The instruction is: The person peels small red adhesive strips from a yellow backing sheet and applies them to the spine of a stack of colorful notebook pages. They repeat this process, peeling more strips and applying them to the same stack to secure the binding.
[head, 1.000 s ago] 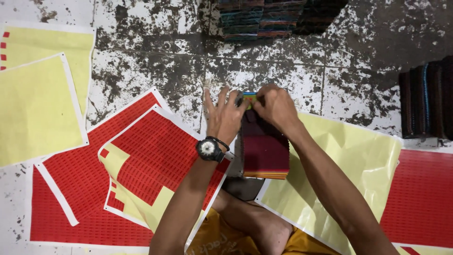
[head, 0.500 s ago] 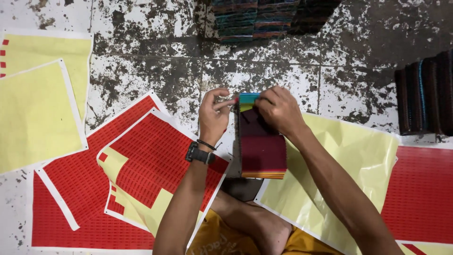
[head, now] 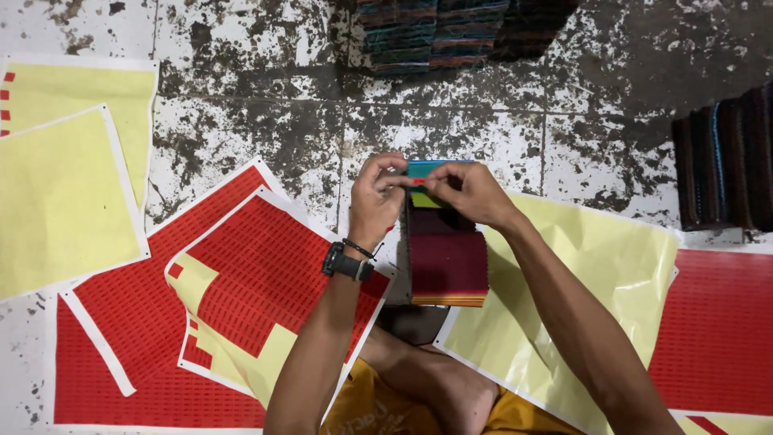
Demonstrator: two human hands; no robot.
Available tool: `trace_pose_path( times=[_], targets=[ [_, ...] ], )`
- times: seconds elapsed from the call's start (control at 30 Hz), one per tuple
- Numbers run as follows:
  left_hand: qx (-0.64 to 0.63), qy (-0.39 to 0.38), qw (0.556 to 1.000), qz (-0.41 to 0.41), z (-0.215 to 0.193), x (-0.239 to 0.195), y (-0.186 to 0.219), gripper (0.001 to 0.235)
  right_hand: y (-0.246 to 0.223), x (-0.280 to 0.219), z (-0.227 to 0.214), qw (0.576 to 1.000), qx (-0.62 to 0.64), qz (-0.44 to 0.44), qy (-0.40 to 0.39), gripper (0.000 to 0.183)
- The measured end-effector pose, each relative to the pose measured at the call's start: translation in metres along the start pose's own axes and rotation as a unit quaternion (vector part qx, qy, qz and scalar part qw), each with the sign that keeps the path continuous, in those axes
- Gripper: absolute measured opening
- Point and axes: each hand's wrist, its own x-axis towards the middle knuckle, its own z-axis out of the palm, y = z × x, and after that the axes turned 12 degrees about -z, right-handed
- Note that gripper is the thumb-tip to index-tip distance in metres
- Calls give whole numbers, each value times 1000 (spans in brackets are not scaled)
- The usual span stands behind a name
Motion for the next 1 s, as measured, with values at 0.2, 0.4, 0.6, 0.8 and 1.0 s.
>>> trace_pose_path(
  times=[0.2,0.4,0.6,0.8,1.0],
  targets=[
    [375,79,918,101,-12,-3,3,34,14,10,2,988,-151,-11,-36,15],
    [542,96,811,198,-17,4,-29,31,32,19,8,978,-201,1,-57,16],
    [608,92,747,253,-11,2,-19,33,22,17,19,957,-282,17,-62,18],
    [613,75,752,231,-7,-3,-4,31,6,20,3,882,-467,-49,-46,34],
    [313,45,944,97,-6,-3,10,42,45,8,4,864,-428,-259,59,8]
  ],
)
